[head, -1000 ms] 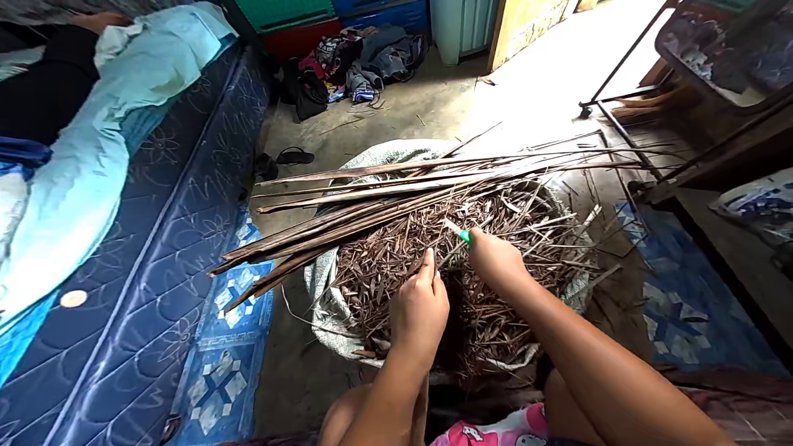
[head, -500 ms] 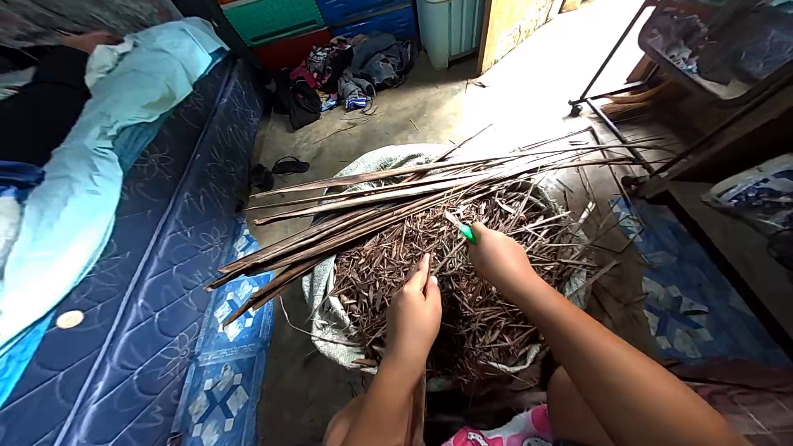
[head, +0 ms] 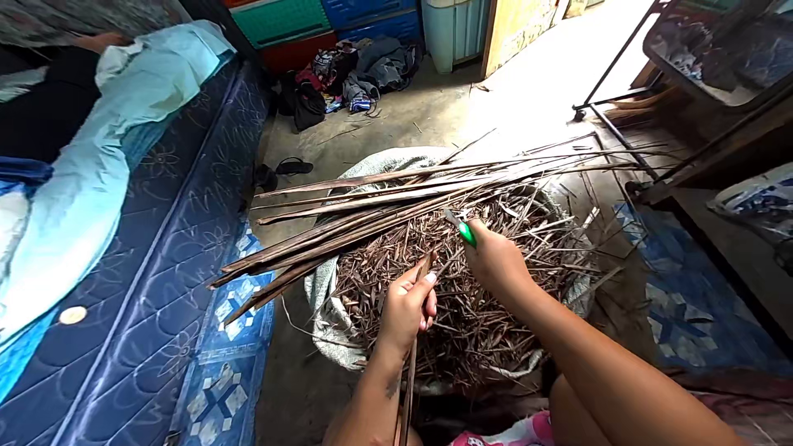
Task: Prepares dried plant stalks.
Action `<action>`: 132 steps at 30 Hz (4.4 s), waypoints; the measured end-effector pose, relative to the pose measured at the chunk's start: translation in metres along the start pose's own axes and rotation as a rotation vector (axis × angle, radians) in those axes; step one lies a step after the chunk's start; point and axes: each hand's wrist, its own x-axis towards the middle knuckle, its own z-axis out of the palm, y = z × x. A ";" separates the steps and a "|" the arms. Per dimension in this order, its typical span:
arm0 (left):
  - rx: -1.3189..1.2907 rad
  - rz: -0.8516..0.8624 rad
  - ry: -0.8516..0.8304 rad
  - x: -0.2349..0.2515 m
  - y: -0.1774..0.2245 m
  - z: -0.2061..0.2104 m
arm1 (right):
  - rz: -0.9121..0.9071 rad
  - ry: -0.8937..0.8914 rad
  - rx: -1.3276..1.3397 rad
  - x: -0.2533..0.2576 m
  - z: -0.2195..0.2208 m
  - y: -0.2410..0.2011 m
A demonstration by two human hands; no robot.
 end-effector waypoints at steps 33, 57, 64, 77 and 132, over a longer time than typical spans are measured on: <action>0.974 -0.054 0.109 0.013 -0.008 0.013 | 0.052 -0.155 -0.243 0.005 0.030 -0.005; 0.925 -0.088 0.127 0.011 -0.007 0.005 | -0.042 -0.315 -0.222 -0.007 0.038 -0.015; 0.952 -0.064 0.108 0.008 -0.006 0.008 | 0.044 -0.109 -0.188 0.005 0.020 -0.004; 0.949 0.027 0.127 0.003 -0.009 0.009 | 0.179 -0.045 -0.173 0.020 0.009 0.008; 0.255 -0.040 0.044 0.006 -0.004 0.008 | 0.041 -0.156 -0.291 -0.012 0.016 -0.018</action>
